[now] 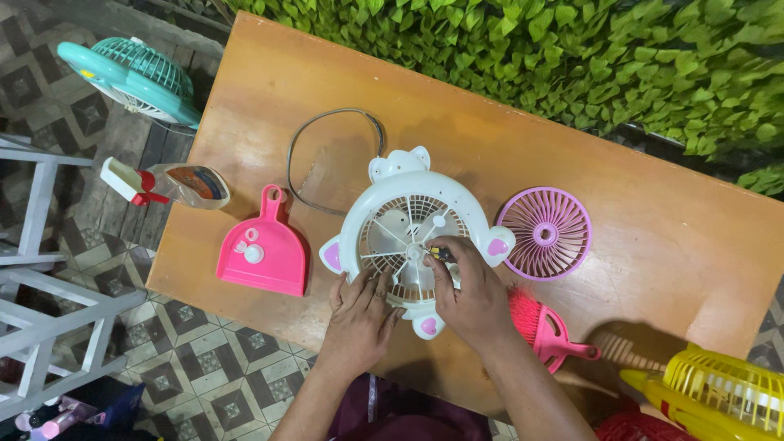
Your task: The person disassembles a small white bear-shaped electric fan, cleans the pink front grille with a brush, and reassembles the fan by securing the grille and center cap. The person then places the fan on a wooden stool.
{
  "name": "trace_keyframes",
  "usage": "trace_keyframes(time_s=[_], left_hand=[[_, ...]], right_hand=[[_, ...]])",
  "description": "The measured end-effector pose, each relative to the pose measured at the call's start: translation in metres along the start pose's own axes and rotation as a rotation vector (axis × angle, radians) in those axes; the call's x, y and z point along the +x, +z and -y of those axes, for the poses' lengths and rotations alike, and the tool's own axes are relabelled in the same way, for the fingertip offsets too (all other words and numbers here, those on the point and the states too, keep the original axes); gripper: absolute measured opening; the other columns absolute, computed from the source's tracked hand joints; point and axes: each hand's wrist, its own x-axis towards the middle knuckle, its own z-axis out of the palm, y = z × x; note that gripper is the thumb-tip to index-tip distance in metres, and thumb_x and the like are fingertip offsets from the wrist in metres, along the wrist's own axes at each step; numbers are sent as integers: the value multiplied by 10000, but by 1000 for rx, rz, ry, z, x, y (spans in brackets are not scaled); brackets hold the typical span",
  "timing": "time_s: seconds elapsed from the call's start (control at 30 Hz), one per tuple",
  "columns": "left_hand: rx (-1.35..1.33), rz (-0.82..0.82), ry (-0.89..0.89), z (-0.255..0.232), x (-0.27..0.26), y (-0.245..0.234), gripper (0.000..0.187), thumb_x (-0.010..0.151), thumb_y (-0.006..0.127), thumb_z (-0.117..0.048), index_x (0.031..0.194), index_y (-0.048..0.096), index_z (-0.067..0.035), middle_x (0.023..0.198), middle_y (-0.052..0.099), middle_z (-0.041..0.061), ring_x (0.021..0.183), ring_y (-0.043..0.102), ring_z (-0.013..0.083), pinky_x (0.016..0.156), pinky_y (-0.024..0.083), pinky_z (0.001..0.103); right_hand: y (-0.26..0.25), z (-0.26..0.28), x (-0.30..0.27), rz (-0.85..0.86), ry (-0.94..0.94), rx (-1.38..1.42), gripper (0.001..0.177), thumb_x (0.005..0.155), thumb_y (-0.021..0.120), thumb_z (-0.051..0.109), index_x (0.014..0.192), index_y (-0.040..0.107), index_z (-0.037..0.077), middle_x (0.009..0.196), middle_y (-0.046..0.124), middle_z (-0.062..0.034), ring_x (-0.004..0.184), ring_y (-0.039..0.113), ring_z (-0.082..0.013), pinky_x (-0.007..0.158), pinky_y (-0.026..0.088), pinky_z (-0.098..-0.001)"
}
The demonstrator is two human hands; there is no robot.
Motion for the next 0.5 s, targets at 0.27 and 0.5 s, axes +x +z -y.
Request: trace_keyframes(time_s=[0.27,0.5], left_hand=[[-4,-10,9,1,-1,1,660,927,672,-314,1457,470,22,1349,610,156,1373,467,287,1173,220,548],[0,8,2,-1,2,-4,682,895,691,-293,1447,472,43,1337,596,177,1362,467,303,1159,220,567]], right_hand=[[0,-1,0,14,-57,-20,294,953,697,29,1214,565,1,1127,705,-167,1027,730,-320,851,586,-377],[-3,-2,1,9,-27,-21,277,941,684,20,1196,576,2,1118,708,-168,1001,736,-310,841,583,-368]])
